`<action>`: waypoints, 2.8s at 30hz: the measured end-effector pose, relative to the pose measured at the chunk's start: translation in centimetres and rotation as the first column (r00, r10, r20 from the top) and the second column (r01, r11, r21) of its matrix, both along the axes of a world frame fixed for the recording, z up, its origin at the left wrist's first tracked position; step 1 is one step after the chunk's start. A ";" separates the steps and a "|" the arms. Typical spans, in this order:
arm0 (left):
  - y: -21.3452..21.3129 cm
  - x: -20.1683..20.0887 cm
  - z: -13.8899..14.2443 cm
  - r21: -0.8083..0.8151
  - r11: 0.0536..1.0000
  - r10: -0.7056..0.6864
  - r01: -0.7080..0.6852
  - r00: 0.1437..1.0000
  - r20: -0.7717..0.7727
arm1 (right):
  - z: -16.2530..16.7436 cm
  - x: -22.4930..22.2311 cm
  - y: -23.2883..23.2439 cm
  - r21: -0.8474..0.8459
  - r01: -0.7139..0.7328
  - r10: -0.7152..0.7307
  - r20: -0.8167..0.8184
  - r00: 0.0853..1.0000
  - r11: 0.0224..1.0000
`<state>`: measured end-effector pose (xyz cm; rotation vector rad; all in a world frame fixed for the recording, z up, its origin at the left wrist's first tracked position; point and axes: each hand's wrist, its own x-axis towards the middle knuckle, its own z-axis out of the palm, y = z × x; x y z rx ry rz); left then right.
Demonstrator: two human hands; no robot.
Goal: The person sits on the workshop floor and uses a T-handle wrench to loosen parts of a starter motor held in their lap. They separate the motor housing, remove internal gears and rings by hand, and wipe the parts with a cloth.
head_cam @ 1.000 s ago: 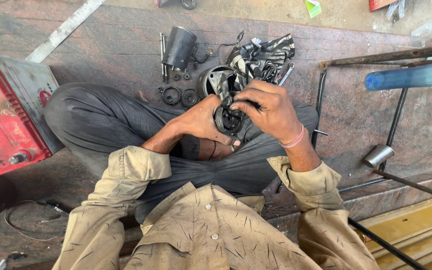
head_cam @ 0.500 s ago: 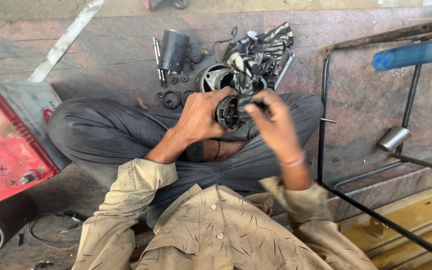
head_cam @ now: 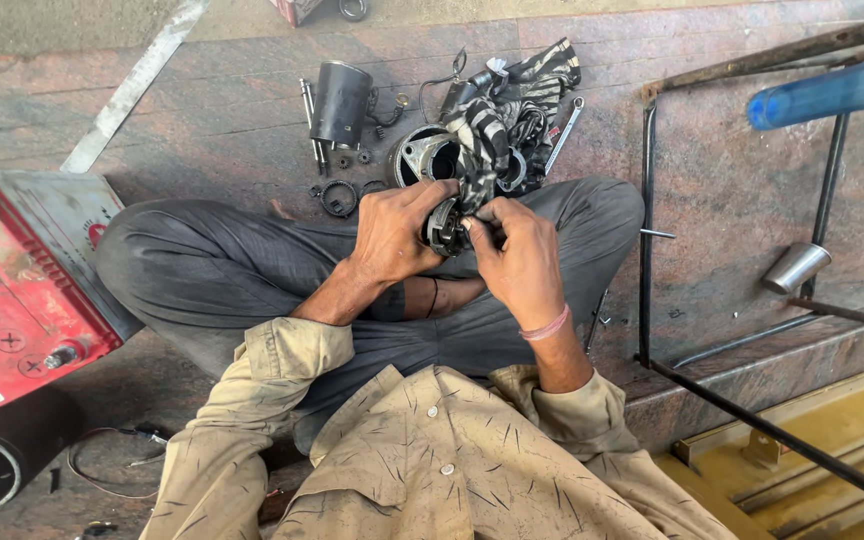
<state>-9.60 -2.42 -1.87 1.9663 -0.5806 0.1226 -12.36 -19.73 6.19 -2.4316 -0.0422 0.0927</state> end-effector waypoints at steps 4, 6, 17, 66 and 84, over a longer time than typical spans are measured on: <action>-0.2 0.0 0.5 -0.052 0.999 0.016 -0.016 1.000 -0.009 | 1.3 1.0 -3.1 -0.005 -0.080 0.075 -0.299 0.951 0.997; 0.2 0.4 0.9 -0.097 0.994 0.043 -0.052 0.995 -0.095 | 2.0 1.3 -4.5 0.081 -0.018 0.039 -0.276 0.960 0.997; 0.4 0.8 1.5 -0.105 0.994 -0.009 -0.014 0.977 -0.211 | 0.2 0.7 0.5 -0.092 -0.104 0.129 0.332 0.935 0.990; -0.3 -0.5 2.3 -0.051 0.992 0.097 -0.116 0.956 -0.276 | -1.3 -2.1 0.3 0.197 -0.108 0.059 0.239 0.969 0.974; -0.3 0.2 2.4 0.109 0.983 0.175 -0.148 0.937 -0.303 | -1.9 -2.9 1.6 0.787 0.302 -0.324 -0.138 0.936 0.537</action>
